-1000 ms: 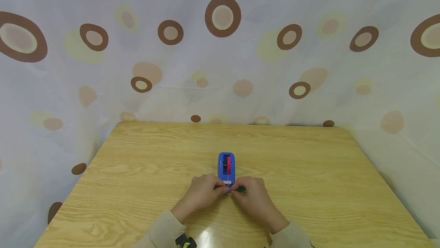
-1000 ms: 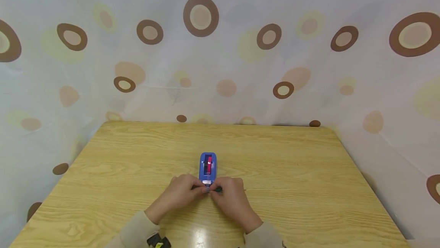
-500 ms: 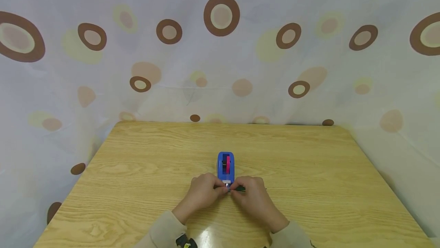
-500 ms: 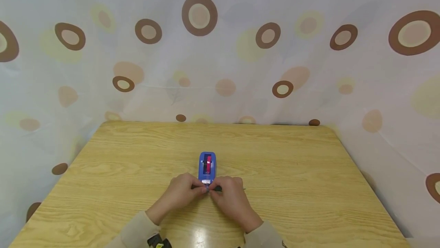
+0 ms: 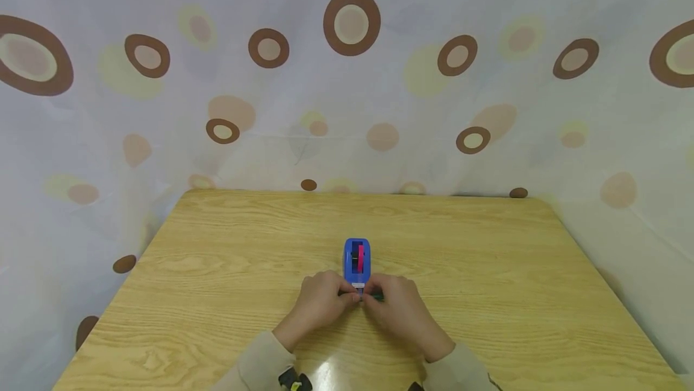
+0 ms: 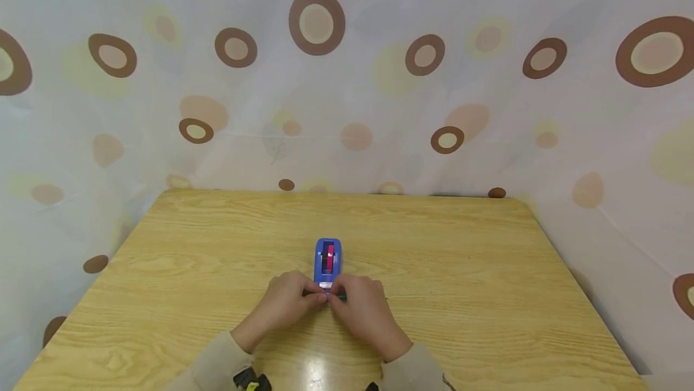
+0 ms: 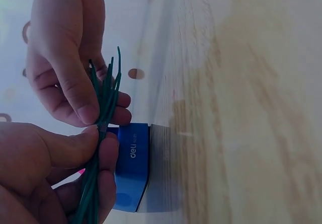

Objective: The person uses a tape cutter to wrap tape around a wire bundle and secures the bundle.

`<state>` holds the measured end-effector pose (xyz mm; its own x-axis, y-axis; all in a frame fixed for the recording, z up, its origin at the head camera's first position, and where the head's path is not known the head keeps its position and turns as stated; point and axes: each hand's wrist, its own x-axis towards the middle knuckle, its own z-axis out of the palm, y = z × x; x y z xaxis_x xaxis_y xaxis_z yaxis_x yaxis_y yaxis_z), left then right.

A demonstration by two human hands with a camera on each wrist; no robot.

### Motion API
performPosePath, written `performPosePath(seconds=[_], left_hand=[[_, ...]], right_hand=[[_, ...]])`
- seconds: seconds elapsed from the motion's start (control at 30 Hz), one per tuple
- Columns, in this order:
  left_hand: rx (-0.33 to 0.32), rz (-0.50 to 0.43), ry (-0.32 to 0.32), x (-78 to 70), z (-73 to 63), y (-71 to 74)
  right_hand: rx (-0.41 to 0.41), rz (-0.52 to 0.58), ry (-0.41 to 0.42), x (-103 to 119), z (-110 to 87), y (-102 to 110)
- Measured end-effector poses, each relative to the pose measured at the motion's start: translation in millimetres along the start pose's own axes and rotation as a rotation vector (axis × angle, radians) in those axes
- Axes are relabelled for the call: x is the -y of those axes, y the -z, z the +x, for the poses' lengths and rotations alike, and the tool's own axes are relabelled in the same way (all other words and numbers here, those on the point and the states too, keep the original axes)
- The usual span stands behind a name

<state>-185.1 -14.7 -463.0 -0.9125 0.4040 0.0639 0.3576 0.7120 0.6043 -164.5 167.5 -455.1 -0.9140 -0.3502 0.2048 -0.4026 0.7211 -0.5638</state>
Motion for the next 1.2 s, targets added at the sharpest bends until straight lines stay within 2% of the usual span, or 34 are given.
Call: performPosePath(seconds=[0.1, 0.17, 0.37, 0.5, 0.83, 1.2], left_hand=[[-0.004, 0.002, 0.01, -1.3, 0.1, 0.4], [-0.006, 0.001, 0.02, -1.8, 0.5, 0.4], [-0.018, -0.016, 0.04, -2.7, 1.5, -0.2], [-0.046, -0.003, 0.042, -4.2, 1.1, -0.4], [-0.115, 0.003, 0.033, -4.3, -0.2, -1.3], [-0.161, -0.009, 0.004, 0.2, 0.3, -3.0]], right_hand=[[-0.026, -0.087, 0.03, 1.7, 0.1, -0.3], [-0.032, -0.091, 0.026, 1.1, 0.7, -0.5], [0.027, 0.185, -0.107, -7.6, 3.5, 0.0], [0.033, 0.278, -0.141, -11.1, 3.5, -0.7], [-0.02, 0.316, -0.1, -10.8, 1.4, -4.5], [-0.066, 0.366, -0.071, -14.3, -3.7, -10.1]])
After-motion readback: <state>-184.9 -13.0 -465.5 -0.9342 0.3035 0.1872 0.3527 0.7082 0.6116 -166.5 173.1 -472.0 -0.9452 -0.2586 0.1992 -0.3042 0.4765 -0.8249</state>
